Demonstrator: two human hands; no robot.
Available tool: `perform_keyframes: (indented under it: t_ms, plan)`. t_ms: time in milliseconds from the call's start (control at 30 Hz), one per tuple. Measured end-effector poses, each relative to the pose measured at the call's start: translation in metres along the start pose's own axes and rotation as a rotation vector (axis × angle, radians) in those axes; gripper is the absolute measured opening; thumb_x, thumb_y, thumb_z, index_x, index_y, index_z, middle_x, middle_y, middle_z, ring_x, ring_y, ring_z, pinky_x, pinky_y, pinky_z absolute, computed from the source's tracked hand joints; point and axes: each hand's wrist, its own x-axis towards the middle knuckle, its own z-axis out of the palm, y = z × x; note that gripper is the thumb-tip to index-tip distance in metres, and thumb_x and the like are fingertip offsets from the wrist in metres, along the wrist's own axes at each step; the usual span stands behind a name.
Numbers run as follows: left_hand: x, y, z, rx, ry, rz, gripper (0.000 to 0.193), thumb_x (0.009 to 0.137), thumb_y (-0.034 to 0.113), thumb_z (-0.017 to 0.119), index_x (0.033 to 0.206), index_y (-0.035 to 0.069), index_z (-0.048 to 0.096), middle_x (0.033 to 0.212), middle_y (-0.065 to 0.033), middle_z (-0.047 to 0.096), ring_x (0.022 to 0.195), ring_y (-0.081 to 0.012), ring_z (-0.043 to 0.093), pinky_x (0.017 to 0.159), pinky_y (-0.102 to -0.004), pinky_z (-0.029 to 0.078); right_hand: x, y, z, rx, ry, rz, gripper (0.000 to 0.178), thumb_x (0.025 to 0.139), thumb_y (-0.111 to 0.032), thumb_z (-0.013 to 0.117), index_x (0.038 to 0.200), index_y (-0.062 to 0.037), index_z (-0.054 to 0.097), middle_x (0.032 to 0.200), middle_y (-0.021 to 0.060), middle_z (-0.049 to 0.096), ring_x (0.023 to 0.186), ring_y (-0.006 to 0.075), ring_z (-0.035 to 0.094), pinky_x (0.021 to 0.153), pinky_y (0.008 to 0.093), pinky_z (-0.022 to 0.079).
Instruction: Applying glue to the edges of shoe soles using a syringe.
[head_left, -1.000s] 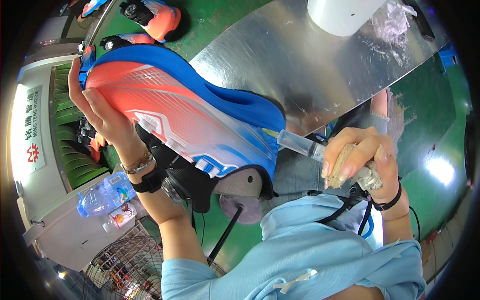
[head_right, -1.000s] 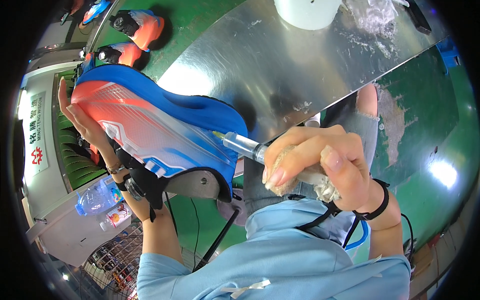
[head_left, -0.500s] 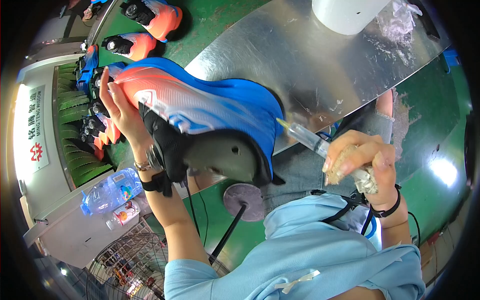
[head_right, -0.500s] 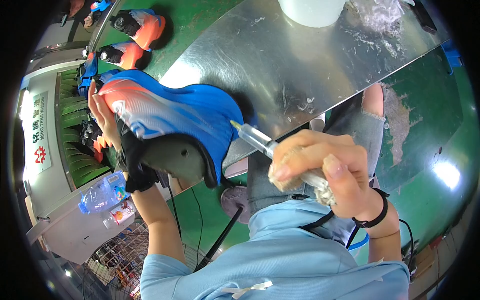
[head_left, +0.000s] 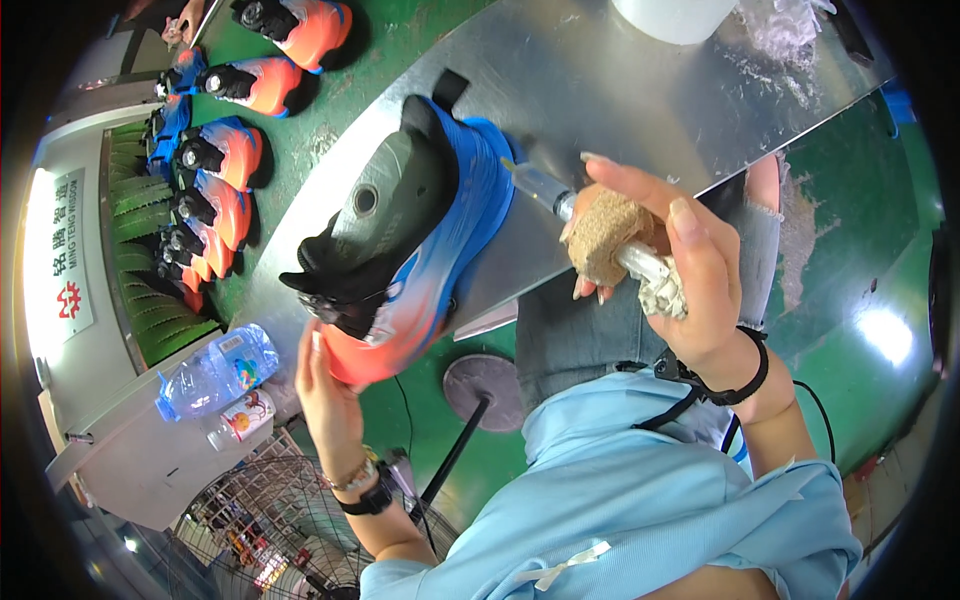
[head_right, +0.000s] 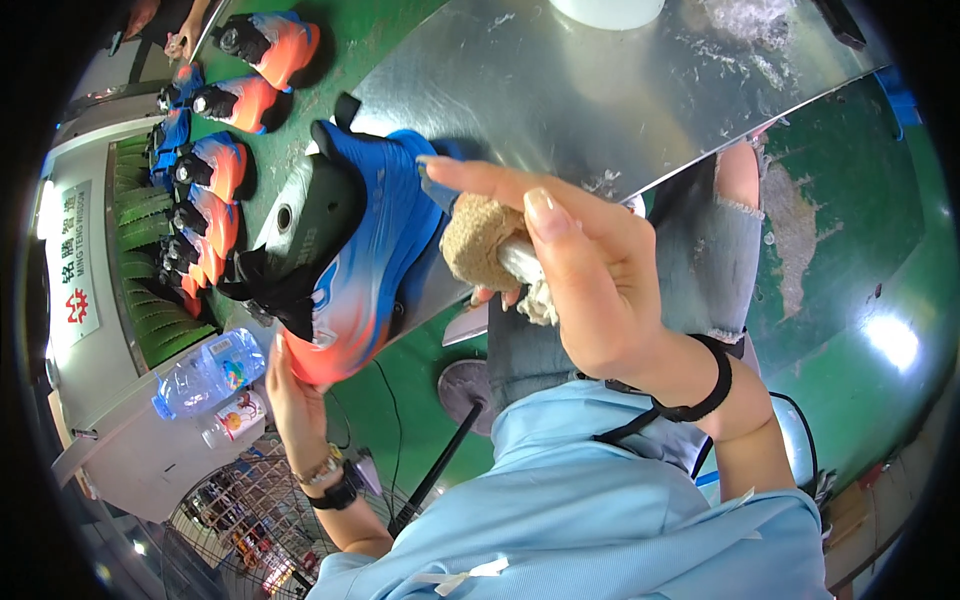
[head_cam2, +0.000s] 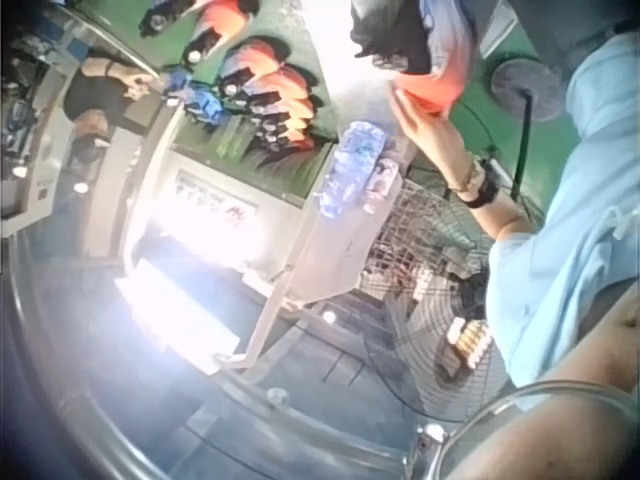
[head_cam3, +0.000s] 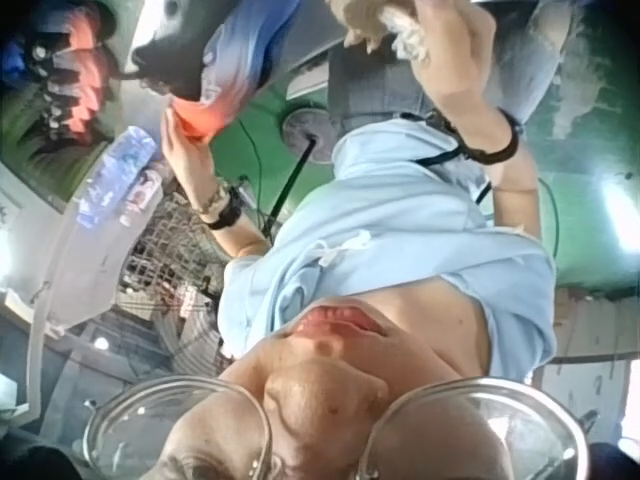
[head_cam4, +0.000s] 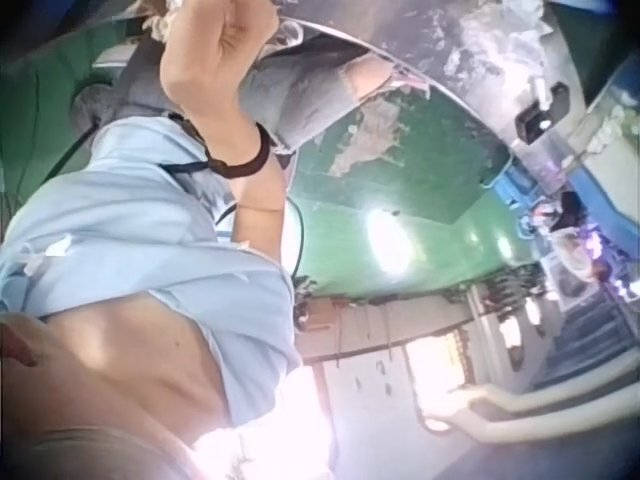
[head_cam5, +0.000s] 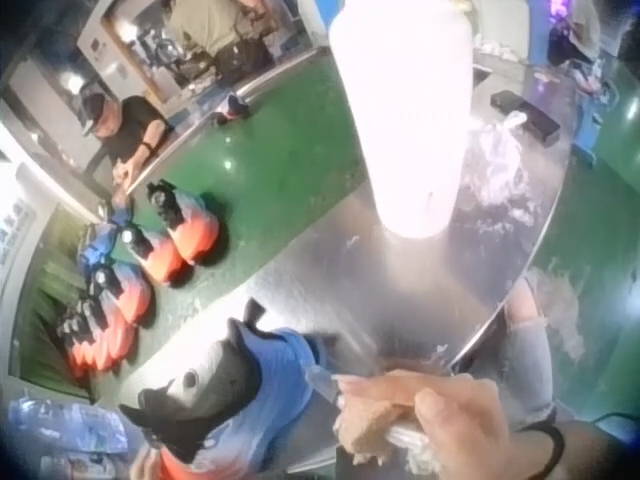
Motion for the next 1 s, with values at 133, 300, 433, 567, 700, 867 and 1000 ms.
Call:
perform_keyframes:
  t_ms: [133, 300, 433, 567, 700, 867, 1000]
  plan:
    - [-0.042, -0.035, 0.005, -0.139, -0.324, -0.152, 0.044, 0.086, 0.028, 0.057, 0.113, -0.004, 0.047, 0.104, -0.0105, 0.059, 0.092, -0.0179, 0.06, 0.081, -0.0324, 0.05, -0.001, -0.002, -0.003, -0.233, -0.073, 0.059, 0.057, 0.095, -0.038, 0.019, 0.125, 0.0048, 0.042, 0.092, 0.0174, 0.059, 0.063, 0.0184, 0.059, 0.052, 0.0244, 0.046]
    - [-0.059, -0.056, 0.038, -0.291, -0.56, -0.311, 0.063, 0.067, 0.026, 0.076, 0.112, -0.007, 0.047, 0.105, -0.0148, 0.059, 0.093, -0.0227, 0.061, 0.082, -0.0361, 0.049, -0.013, -0.015, 0.003, -0.263, -0.07, 0.109, 0.059, 0.094, -0.041, 0.019, 0.126, 0.0041, 0.039, 0.092, 0.0176, 0.059, 0.061, 0.0184, 0.059, 0.05, 0.0231, 0.046]
    - [-0.058, -0.062, 0.056, -0.387, -0.631, -0.347, 0.054, 0.065, 0.019, 0.076, 0.104, -0.01, 0.054, 0.096, -0.0143, 0.063, 0.086, -0.0186, 0.062, 0.08, -0.0304, 0.048, -0.019, -0.026, 0.002, -0.187, -0.105, 0.221, 0.059, 0.093, -0.042, 0.02, 0.126, 0.0018, 0.04, 0.09, 0.0183, 0.059, 0.06, 0.0194, 0.059, 0.049, 0.0245, 0.047]
    - [-0.061, -0.07, 0.061, -0.442, -0.651, -0.317, 0.05, 0.064, 0.019, 0.076, 0.099, -0.011, 0.057, 0.093, -0.0157, 0.064, 0.084, -0.0192, 0.063, 0.078, -0.0315, 0.049, -0.029, -0.035, -0.002, -0.184, -0.204, 0.21, 0.058, 0.092, -0.042, 0.02, 0.126, -0.0001, 0.042, 0.089, 0.0203, 0.057, 0.062, 0.022, 0.058, 0.05, 0.0279, 0.048]
    - [-0.061, -0.09, 0.065, -0.598, -0.716, -0.349, 0.057, 0.062, 0.02, 0.077, 0.105, -0.01, 0.054, 0.101, -0.0159, 0.061, 0.091, -0.0206, 0.061, 0.082, -0.0331, 0.048, -0.044, -0.045, -0.005, -0.187, -0.285, 0.298, 0.059, 0.093, -0.044, 0.018, 0.124, -0.0011, 0.044, 0.088, 0.0225, 0.055, 0.061, 0.0224, 0.057, 0.052, 0.0296, 0.049]
    - [-0.058, -0.109, 0.085, -0.78, -0.874, -0.52, 0.073, 0.06, 0.017, 0.077, 0.12, -0.005, 0.043, 0.116, -0.0138, 0.053, 0.106, -0.0239, 0.054, 0.09, -0.0359, 0.044, -0.064, -0.066, 0.001, -0.191, -0.152, 0.322, 0.051, 0.09, -0.041, 0.03, 0.111, 0.0017, 0.048, 0.082, 0.0228, 0.054, 0.057, 0.0228, 0.056, 0.05, 0.0294, 0.049]
    - [-0.055, -0.106, 0.123, -0.838, -0.97, -0.635, 0.08, 0.059, 0.013, 0.076, 0.127, 0.0, 0.036, 0.121, -0.0132, 0.049, 0.112, -0.0271, 0.049, 0.092, -0.0402, 0.044, -0.072, -0.095, 0.009, -0.234, 0.018, 0.354, 0.047, 0.086, -0.038, 0.041, 0.1, 0.0055, 0.051, 0.075, 0.0234, 0.054, 0.052, 0.0237, 0.056, 0.047, 0.0295, 0.049]
